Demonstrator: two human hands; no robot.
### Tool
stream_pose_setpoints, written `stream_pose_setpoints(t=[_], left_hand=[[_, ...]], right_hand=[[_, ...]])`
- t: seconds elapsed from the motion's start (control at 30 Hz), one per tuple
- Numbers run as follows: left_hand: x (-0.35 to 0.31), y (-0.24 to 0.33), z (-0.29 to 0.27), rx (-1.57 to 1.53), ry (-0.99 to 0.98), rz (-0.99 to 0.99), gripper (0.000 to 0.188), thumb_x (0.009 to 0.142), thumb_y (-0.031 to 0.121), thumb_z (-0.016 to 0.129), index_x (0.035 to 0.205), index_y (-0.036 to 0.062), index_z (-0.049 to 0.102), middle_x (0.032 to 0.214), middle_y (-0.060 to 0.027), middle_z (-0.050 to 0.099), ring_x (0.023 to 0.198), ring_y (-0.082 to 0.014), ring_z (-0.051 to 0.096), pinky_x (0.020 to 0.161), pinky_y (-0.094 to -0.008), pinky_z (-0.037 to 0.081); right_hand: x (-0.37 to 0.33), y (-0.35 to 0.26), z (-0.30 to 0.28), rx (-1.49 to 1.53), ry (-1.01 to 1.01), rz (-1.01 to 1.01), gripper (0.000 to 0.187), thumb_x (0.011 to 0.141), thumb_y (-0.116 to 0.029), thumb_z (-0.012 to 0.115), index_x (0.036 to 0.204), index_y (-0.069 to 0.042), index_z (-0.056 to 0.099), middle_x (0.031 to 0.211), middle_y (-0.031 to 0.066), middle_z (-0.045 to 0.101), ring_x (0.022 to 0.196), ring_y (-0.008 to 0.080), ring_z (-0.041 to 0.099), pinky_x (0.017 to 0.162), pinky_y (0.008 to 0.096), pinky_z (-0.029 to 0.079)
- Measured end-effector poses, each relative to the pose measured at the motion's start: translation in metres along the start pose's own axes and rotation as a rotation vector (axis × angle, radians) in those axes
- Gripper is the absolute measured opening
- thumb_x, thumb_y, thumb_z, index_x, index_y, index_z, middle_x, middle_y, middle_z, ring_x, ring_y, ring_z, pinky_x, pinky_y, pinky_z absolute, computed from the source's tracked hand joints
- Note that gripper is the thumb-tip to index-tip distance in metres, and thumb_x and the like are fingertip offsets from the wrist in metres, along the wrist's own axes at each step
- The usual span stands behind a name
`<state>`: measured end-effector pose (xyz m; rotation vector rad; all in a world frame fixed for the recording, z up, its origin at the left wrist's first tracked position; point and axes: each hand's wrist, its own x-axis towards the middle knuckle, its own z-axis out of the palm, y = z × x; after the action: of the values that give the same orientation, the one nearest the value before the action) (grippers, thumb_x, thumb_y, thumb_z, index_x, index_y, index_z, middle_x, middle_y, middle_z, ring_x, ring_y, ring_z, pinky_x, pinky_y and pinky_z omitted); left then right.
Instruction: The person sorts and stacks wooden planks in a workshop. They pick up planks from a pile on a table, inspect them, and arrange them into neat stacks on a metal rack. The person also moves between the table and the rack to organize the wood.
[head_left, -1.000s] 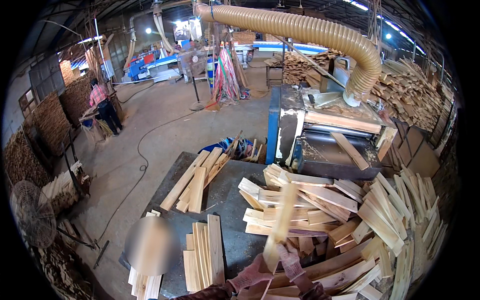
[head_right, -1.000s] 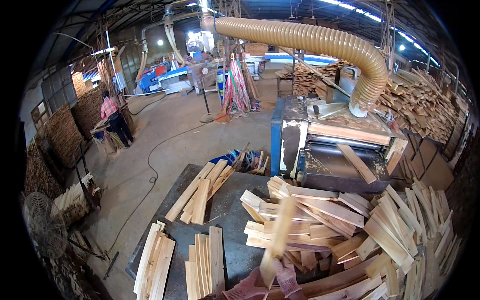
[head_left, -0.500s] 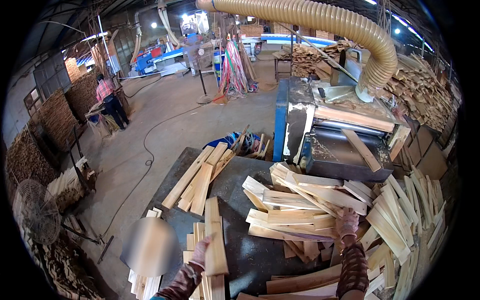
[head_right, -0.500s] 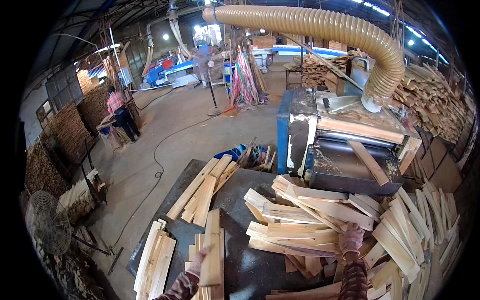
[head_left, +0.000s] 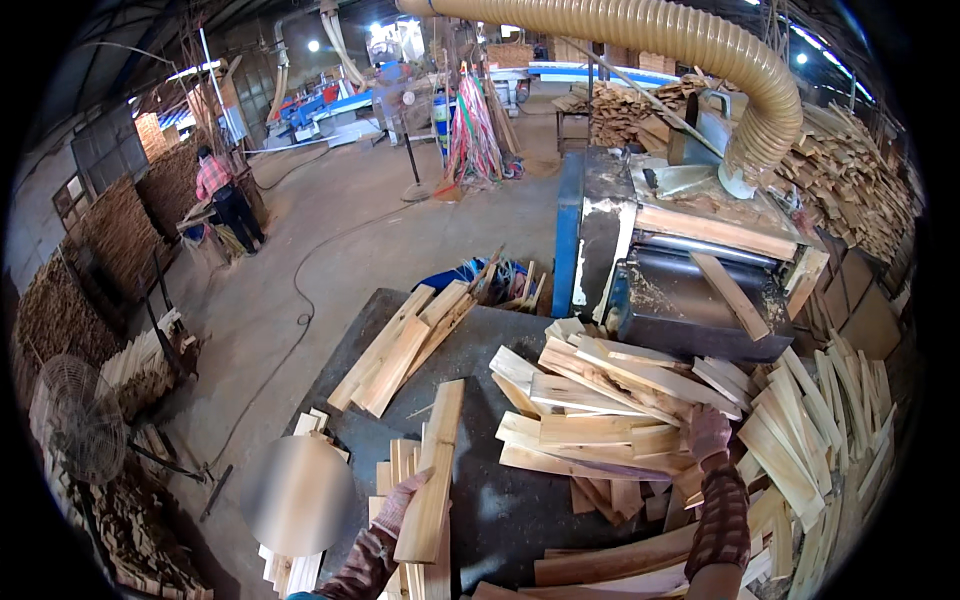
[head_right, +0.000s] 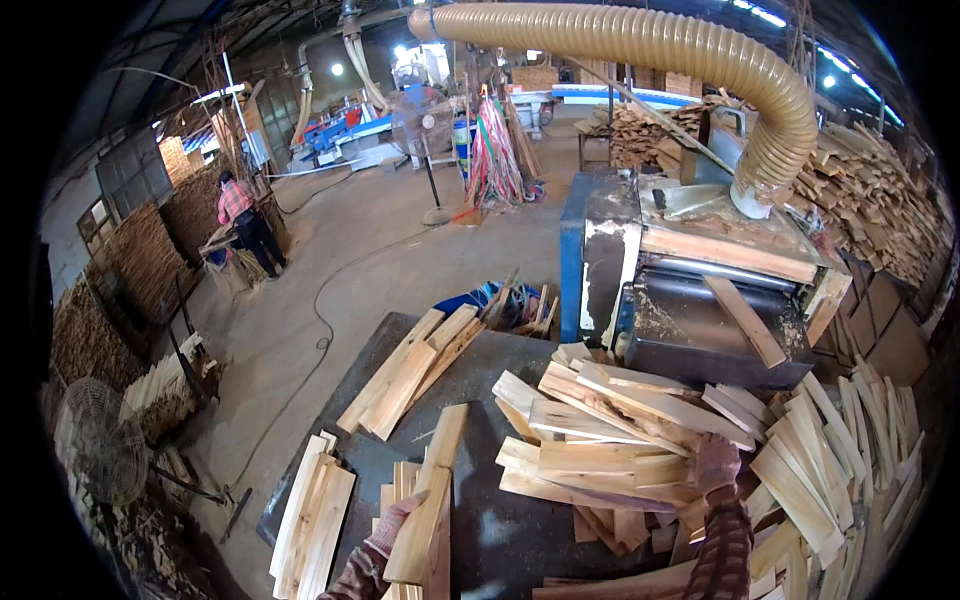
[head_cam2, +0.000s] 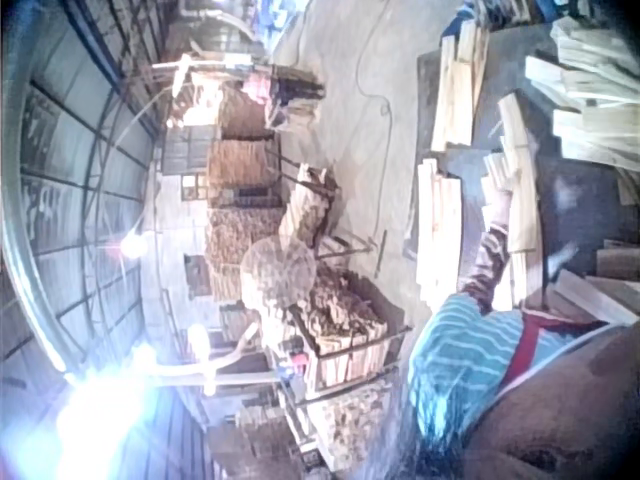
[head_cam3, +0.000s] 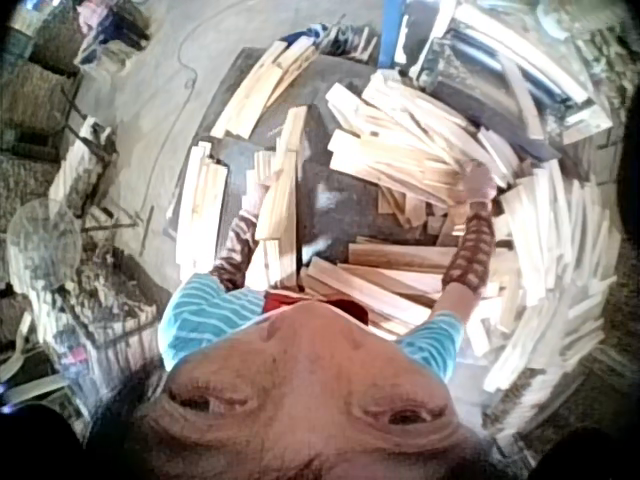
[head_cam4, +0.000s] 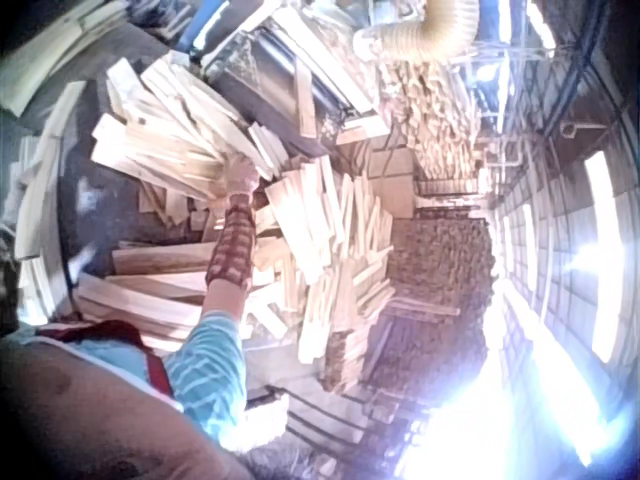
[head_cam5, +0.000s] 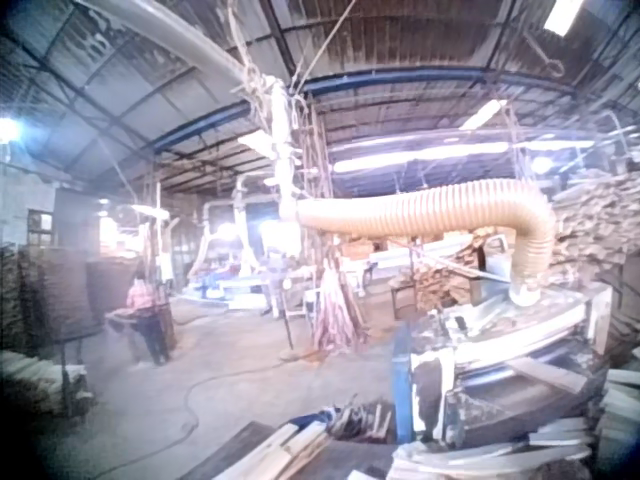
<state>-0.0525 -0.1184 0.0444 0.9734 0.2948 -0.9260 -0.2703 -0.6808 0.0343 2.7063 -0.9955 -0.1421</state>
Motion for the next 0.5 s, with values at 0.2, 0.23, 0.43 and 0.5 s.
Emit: stream_pose_setpoints(t=[0.2, 0.23, 0.43, 0.5], left_hand=[[0.023, -0.046, -0.006, -0.055, -0.115, -0.158, 0.039, 0.097, 0.021, 0.063, 0.129, -0.0003, 0.057, 0.109, -0.0120, 0.068, 0.100, -0.0275, 0.068, 0.090, -0.0423, 0.057], [0.023, -0.048, -0.001, 0.017, -0.047, -0.125, 0.039, 0.096, 0.021, 0.065, 0.127, -0.0004, 0.058, 0.109, -0.0111, 0.068, 0.100, -0.0260, 0.067, 0.090, -0.0408, 0.057], [0.021, -0.066, -0.009, 0.219, 0.069, -0.027, 0.040, 0.094, 0.022, 0.069, 0.126, 0.0005, 0.060, 0.116, -0.0079, 0.066, 0.109, -0.0206, 0.061, 0.098, -0.0318, 0.049], [0.019, -0.068, -0.015, 0.222, 0.134, 0.030, 0.038, 0.095, 0.026, 0.067, 0.124, 0.0017, 0.061, 0.114, -0.0085, 0.067, 0.105, -0.0222, 0.063, 0.093, -0.0351, 0.052]], right_hand=[[-0.007, 0.005, 0.000, -0.147, 0.020, -0.134, 0.036, 0.092, -0.037, 0.060, 0.112, -0.008, 0.060, 0.105, 0.0111, 0.062, 0.094, 0.0280, 0.066, 0.077, 0.0411, 0.056], [-0.010, 0.008, -0.001, -0.166, 0.039, -0.163, 0.035, 0.092, -0.037, 0.060, 0.113, -0.008, 0.059, 0.103, 0.0104, 0.062, 0.094, 0.0279, 0.065, 0.078, 0.0413, 0.056], [0.010, -0.029, 0.021, -0.242, 0.179, -0.269, 0.048, 0.088, -0.031, 0.063, 0.129, -0.008, 0.051, 0.118, 0.0118, 0.059, 0.112, 0.0310, 0.058, 0.091, 0.0436, 0.051], [0.019, -0.068, -0.014, 0.006, 0.137, -0.447, 0.057, 0.088, -0.035, 0.064, 0.135, -0.008, 0.048, 0.126, 0.0127, 0.054, 0.119, 0.0322, 0.053, 0.097, 0.0451, 0.046]])
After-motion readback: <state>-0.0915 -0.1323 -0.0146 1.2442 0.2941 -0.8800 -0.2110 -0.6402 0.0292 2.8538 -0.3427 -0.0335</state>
